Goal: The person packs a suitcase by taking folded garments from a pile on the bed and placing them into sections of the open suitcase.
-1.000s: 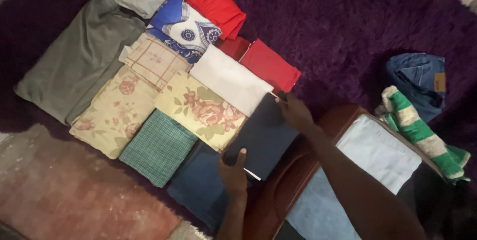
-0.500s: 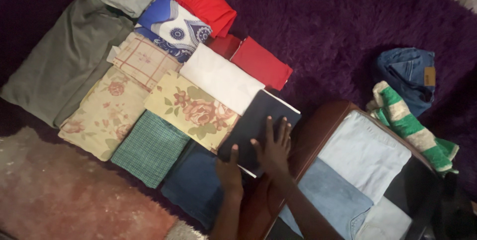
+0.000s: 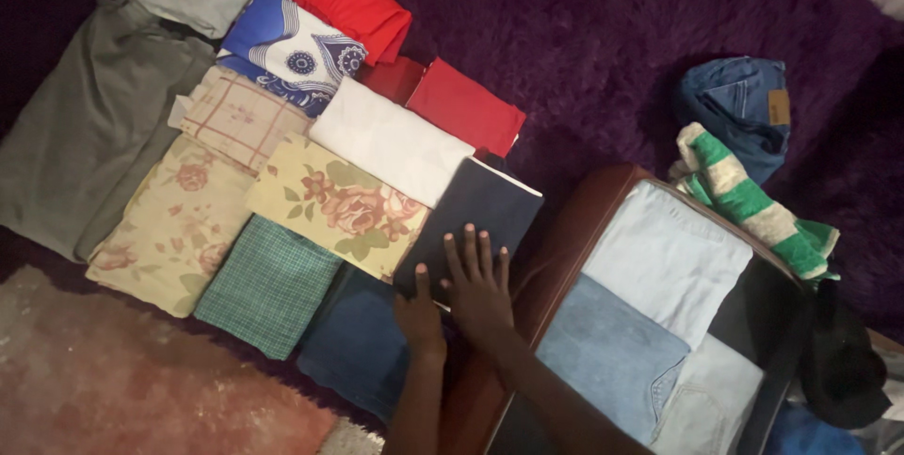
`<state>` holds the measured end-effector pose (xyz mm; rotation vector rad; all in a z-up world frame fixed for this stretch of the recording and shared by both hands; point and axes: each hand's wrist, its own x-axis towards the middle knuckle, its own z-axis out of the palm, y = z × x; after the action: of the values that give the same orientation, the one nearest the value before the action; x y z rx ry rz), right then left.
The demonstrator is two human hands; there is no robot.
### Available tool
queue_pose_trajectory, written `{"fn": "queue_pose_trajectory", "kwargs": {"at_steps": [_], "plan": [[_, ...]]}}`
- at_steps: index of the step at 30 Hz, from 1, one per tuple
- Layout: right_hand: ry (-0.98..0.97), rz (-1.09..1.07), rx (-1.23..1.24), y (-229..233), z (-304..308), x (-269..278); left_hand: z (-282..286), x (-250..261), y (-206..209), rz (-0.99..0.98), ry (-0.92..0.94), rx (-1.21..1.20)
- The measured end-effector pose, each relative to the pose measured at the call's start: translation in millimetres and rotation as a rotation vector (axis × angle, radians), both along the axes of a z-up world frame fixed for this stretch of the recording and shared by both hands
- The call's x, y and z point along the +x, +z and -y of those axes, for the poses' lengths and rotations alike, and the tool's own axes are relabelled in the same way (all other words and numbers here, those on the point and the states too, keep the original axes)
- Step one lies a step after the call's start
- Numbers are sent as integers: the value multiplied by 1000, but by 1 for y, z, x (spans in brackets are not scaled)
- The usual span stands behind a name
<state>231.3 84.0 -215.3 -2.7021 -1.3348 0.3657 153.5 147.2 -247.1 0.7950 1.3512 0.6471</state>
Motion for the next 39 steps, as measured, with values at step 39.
{"fn": "queue_pose_trajectory", "kwargs": {"at_steps": [39], "plan": [[-1577,-1555,2095,141,295,-101,206,-79,94,215,-526,-481]]}}
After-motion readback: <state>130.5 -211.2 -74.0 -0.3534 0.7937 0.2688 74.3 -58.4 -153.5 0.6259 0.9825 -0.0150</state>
